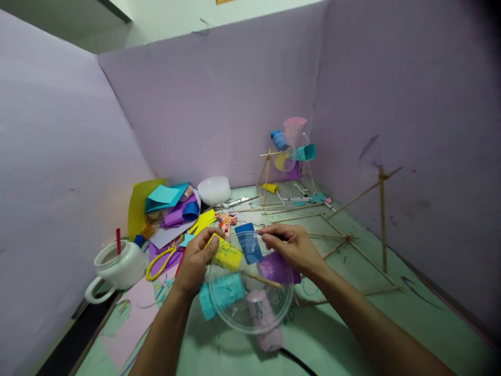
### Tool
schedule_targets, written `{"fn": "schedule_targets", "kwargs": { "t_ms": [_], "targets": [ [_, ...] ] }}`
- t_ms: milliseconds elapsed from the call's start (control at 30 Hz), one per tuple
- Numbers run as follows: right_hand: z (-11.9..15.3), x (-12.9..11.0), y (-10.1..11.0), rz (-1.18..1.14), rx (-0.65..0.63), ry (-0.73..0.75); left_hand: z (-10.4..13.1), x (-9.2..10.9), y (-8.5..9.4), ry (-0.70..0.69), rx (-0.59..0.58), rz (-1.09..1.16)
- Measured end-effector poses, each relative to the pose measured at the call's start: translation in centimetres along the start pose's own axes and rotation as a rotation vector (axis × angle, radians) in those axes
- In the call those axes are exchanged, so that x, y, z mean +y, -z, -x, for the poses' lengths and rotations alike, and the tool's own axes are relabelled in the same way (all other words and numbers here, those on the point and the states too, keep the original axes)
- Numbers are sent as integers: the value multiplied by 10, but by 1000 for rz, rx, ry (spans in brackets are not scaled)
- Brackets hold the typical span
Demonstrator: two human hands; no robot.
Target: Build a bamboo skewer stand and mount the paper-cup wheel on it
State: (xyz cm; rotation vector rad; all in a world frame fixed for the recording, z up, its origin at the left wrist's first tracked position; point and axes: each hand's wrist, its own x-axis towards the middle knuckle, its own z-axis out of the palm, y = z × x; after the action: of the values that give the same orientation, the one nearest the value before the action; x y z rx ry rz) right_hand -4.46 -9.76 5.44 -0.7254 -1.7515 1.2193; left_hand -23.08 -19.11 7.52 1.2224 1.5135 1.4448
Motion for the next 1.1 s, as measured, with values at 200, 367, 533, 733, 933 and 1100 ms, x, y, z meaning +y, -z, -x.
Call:
{"fn": "schedule_targets", "kwargs": {
  "t_ms": [200, 367, 533, 733, 933, 1100],
  "targets": [
    [0, 0, 0, -51, -3, -27, 1, 3, -3, -23, 29, -52],
    [-6, 18, 7, -351, 97, -146, -3, -7, 5, -50, 104, 210],
    [-12, 34, 11, -779, 279, -331, -4, -19, 12, -71, 141, 110],
    [-12, 36, -1, -847, 220, -435, 4, -22, -3, -133, -14, -134],
    [2, 21, 13, -661, 296, -407, 1, -11, -1, -334, 198, -363],
    [18, -25, 85, -195, 517, -48, -24, 39, -4, -311, 224, -290]
  ]
}}
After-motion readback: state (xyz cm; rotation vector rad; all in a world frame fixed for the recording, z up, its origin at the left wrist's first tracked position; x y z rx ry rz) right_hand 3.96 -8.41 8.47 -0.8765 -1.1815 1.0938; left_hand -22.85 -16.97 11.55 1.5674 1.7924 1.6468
